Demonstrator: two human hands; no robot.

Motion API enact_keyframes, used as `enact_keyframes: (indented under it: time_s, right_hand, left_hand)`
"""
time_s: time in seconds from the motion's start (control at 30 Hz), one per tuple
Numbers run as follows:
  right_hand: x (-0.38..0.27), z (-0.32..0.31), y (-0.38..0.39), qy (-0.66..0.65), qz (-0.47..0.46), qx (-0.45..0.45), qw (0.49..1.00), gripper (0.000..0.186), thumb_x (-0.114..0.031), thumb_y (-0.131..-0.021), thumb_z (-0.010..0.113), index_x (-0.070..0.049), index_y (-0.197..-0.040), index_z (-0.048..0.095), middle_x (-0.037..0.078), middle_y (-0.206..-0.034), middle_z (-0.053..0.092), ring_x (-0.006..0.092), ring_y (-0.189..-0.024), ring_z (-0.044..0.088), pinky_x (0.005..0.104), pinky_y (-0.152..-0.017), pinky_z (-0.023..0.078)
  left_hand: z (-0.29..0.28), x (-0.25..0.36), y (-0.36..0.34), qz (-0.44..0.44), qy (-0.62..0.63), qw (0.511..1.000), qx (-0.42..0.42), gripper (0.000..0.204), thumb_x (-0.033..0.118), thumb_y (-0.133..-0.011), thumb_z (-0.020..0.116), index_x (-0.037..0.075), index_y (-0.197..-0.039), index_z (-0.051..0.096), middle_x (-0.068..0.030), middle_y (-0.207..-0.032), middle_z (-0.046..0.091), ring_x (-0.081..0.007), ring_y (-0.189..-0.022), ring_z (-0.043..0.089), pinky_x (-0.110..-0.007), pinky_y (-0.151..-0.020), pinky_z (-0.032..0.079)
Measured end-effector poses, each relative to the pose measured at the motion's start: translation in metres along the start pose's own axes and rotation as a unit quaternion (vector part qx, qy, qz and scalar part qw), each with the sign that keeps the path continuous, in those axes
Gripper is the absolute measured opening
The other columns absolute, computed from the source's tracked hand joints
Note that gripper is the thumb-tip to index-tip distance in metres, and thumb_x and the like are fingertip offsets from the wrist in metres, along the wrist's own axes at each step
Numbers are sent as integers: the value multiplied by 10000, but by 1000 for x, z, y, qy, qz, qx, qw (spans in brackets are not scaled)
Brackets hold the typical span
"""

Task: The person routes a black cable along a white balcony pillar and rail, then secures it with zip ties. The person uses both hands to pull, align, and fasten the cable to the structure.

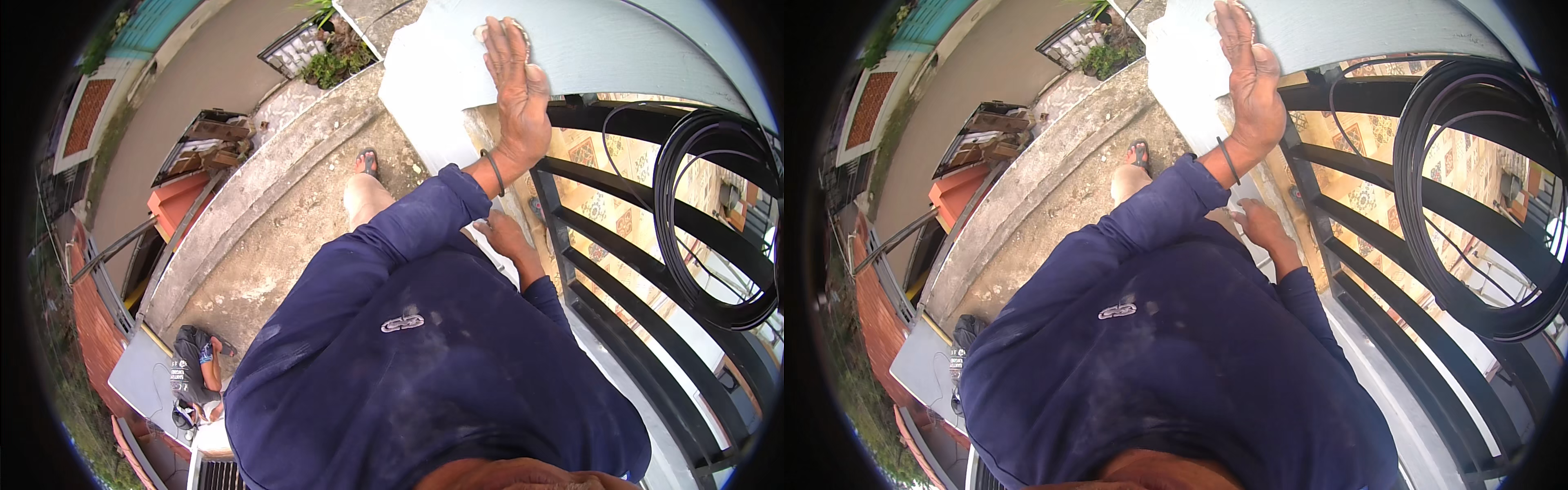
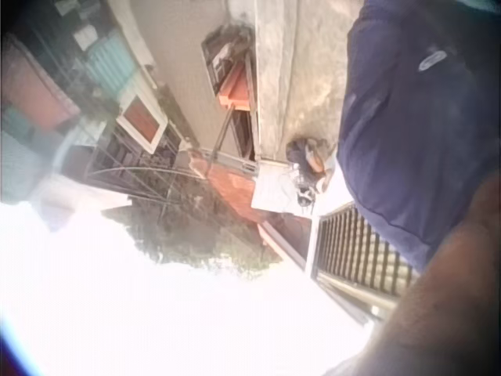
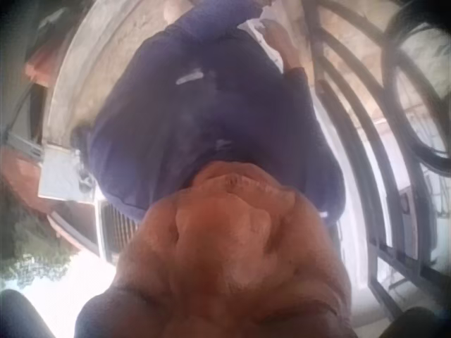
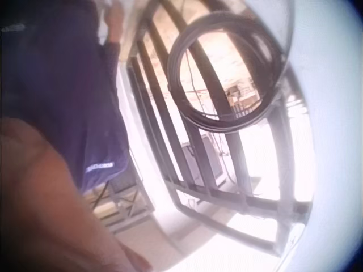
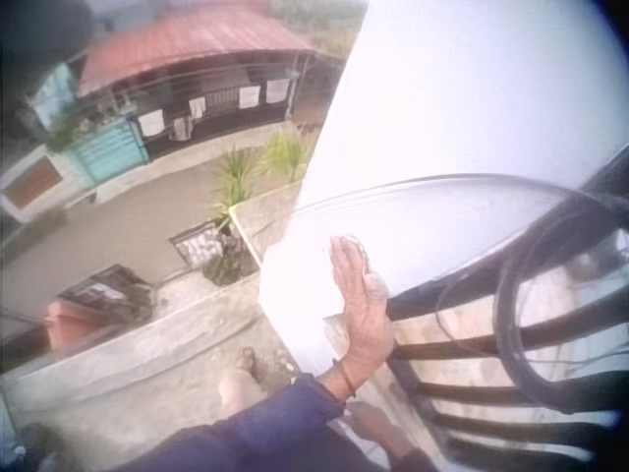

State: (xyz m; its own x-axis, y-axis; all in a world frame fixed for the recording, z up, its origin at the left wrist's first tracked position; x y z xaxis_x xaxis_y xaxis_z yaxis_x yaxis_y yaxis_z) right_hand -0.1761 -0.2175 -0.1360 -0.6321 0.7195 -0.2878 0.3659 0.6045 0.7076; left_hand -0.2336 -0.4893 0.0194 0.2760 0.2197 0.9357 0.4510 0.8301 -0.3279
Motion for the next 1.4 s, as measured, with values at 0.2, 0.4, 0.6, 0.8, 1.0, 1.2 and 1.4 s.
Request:
enact_keyframes:
  time_s: [0.2,0.4,0.6,0.8,1.0,1.2,1.4]
  right_hand:
    - [21,3,16,-51,-42,65,996,416,-333,-1036,672,17,-1261,695,256,-1218,736,440,-1135,698,494,-970,541]
    - [38,13,30,-15,-51,38,998,421,-339,-1038,675,12,-1269,692,242,-1225,736,440,-1137,697,501,-976,538]
    - [39,1,42,-61,-26,71,995,417,-345,-1042,659,-17,-1298,679,246,-1267,707,443,-1185,668,516,-1010,524]
    - [33,16,38,-36,-54,29,997,454,-357,-1040,652,-22,-1346,660,239,-1326,693,433,-1223,658,516,-1030,519]
    - [29,4,33,-63,-73,94,991,449,-372,-1042,656,-5,-1299,678,231,-1272,712,428,-1197,665,500,-1022,514]
    - [28,9,25,-41,-77,75,993,440,-374,-1044,651,-24,-1308,682,229,-1284,706,427,-1196,665,507,-1022,512]
    - [25,-5,28,-79,-46,98,991,455,-403,-1047,638,-31,-1302,697,228,-1299,704,431,-1205,658,508,-1028,506]
  left_hand:
    - [-37,-36,16,-181,113,964,156,716,497,-1177,272,30,-1714,194,-215,-1794,122,-346,-1672,45,-447,-1348,1]
    - [3,35,10,115,7,993,4,670,438,-1173,334,55,-1714,233,-192,-1790,183,-340,-1671,90,-494,-1345,33]
    - [-26,-26,23,-191,130,957,175,736,477,-1177,341,-38,-1688,221,-225,-1788,149,-333,-1672,71,-417,-1346,74]
    - [12,52,20,140,-49,989,24,654,402,-1180,331,49,-1718,220,-219,-1796,134,-369,-1672,83,-478,-1343,42]
    - [-19,29,9,-68,80,990,92,602,310,-1189,351,70,-1723,207,-190,-1801,131,-304,-1672,58,-417,-1348,77]
    - [8,107,-18,194,-16,981,17,584,215,-1156,389,48,-1705,284,-209,-1795,162,-374,-1673,67,-479,-1342,58]
    - [-24,27,5,-58,50,996,46,651,381,-1180,405,-2,-1690,272,-184,-1797,167,-299,-1667,123,-396,-1336,131]
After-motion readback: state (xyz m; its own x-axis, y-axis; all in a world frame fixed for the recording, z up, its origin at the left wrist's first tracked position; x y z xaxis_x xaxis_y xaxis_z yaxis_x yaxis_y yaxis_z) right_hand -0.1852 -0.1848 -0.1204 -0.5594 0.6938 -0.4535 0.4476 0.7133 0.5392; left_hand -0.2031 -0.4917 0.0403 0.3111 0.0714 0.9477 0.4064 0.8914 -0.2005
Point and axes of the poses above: each hand's wrist, its own y-axis away from the middle knuckle, its own z-axis out of the palm, x = y × z, the point moved 10 cm from there along -y, towards the middle knuckle
